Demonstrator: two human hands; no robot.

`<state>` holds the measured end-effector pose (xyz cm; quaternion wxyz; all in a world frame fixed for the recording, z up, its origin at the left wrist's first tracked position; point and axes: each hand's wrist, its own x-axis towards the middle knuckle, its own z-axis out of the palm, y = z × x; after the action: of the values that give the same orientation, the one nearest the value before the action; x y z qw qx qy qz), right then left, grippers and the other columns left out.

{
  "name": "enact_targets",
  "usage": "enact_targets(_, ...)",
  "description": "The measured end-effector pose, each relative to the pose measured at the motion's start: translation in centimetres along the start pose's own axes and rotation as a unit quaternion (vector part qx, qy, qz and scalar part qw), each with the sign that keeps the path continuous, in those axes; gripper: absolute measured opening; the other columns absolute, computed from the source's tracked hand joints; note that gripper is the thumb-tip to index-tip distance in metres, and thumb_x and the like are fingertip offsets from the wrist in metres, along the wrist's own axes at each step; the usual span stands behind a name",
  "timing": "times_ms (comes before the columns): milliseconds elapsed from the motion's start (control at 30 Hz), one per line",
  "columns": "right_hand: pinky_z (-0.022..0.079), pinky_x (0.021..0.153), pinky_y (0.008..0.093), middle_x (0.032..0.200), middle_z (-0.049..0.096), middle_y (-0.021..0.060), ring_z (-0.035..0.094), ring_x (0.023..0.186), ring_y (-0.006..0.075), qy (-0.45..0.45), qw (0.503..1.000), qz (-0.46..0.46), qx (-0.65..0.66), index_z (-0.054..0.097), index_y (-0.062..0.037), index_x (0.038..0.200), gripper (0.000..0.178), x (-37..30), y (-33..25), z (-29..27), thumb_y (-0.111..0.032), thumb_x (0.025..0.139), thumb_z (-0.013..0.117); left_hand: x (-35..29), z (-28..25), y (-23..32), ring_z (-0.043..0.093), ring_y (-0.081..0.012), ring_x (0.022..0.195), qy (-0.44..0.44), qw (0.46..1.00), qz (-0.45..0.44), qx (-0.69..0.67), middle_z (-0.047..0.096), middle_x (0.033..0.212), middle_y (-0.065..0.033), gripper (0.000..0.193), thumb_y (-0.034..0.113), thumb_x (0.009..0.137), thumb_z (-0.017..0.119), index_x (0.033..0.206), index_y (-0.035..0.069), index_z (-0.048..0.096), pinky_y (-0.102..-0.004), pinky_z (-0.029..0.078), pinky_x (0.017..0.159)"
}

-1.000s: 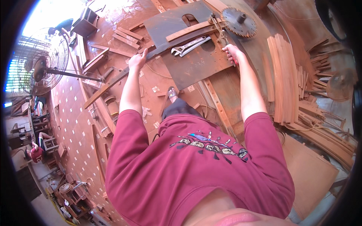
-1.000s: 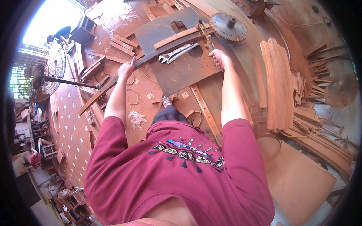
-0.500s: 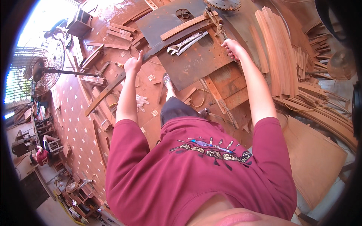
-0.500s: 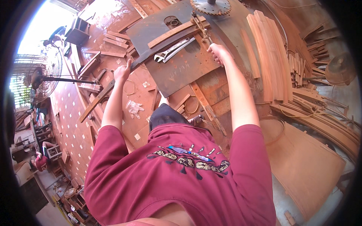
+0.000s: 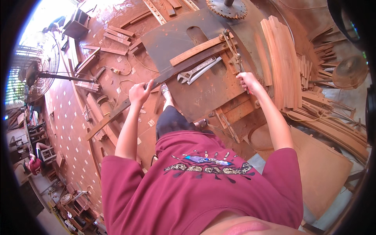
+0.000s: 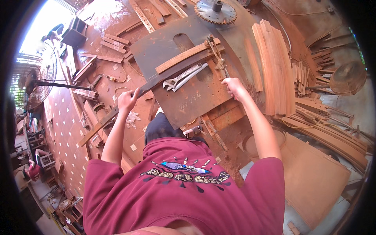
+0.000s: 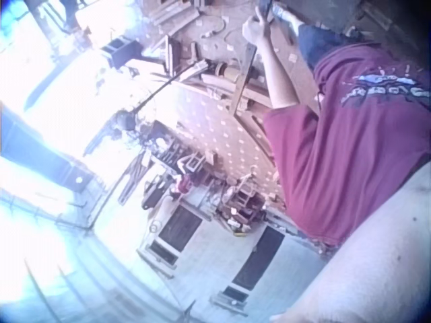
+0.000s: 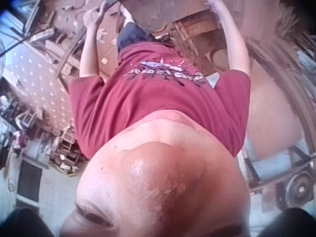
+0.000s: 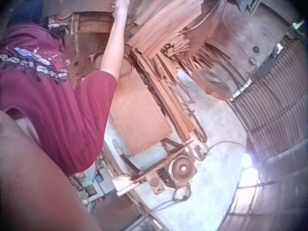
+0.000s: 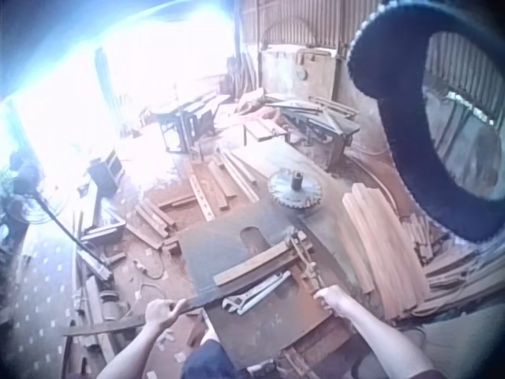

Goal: The person uses a circular saw to cut small wooden pieces. They repeatedly position each piece against the saw blade, push it through, and remove the cut piece. The process is repeated for multiple pieces throughout the clip.

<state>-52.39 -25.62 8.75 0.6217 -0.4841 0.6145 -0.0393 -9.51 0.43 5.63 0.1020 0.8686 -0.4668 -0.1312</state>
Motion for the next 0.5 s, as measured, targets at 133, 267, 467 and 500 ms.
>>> enact_targets(133, 0.032, 0.042, 0.0307, 0.057, 0.049, -0.0015, 0.042, 0.045, 0.0100, 0.043, 0.998, -0.039, -0.022, 0.056, -0.0089, 0.069, 0.021, 0.2, 0.4, 0.2, -0.024, 0.082, 0.063, 0.3, -0.2, 0.3, 0.068, -0.0407, 0.078, -0.020, 1.000, 0.008, -0.003, 0.067, 0.073, -0.0217, 0.068, 0.068, 0.090, 0.050, 0.079, 0.005, 0.074, -0.0502, 0.051, 0.072)
enact_targets(267, 0.030, 0.039, 0.0273, 0.056, 0.048, -0.0025, 0.041, 0.043, 0.0072, 0.041, 0.997, -0.056, -0.045, 0.050, -0.0110, 0.066, 0.022, 1.6, -1.4, 1.1, -0.017, 0.083, 0.062, 2.2, -0.8, -0.5, 0.065, -0.0411, 0.073, -0.022, 1.000, 0.020, -0.001, 0.065, 0.070, -0.0214, 0.069, 0.068, 0.087, 0.055, 0.072, 0.002, 0.068, -0.0507, 0.048, 0.067)
enact_targets(467, 0.032, 0.040, 0.0284, 0.057, 0.048, -0.0029, 0.042, 0.044, 0.0074, 0.047, 0.995, -0.071, -0.056, 0.054, -0.0094, 0.069, 0.020, 5.8, -4.8, 2.6, -0.020, 0.084, 0.062, 7.8, -1.3, -2.4, 0.064, -0.0385, 0.067, -0.006, 0.999, 0.044, 0.007, 0.062, 0.064, -0.0199, 0.073, 0.074, 0.078, 0.063, 0.069, 0.001, 0.063, -0.0474, 0.048, 0.063)
enact_targets(500, 0.032, 0.040, 0.0285, 0.057, 0.048, -0.0030, 0.042, 0.044, 0.0074, 0.048, 0.996, -0.062, -0.048, 0.054, -0.0094, 0.070, 0.020, 6.1, -6.2, 3.0, -0.021, 0.084, 0.062, 9.0, -2.4, -2.3, 0.065, -0.0380, 0.067, -0.026, 0.999, 0.037, -0.004, 0.063, 0.065, -0.0196, 0.074, 0.075, 0.077, 0.064, 0.070, 0.001, 0.064, -0.0462, 0.049, 0.063)
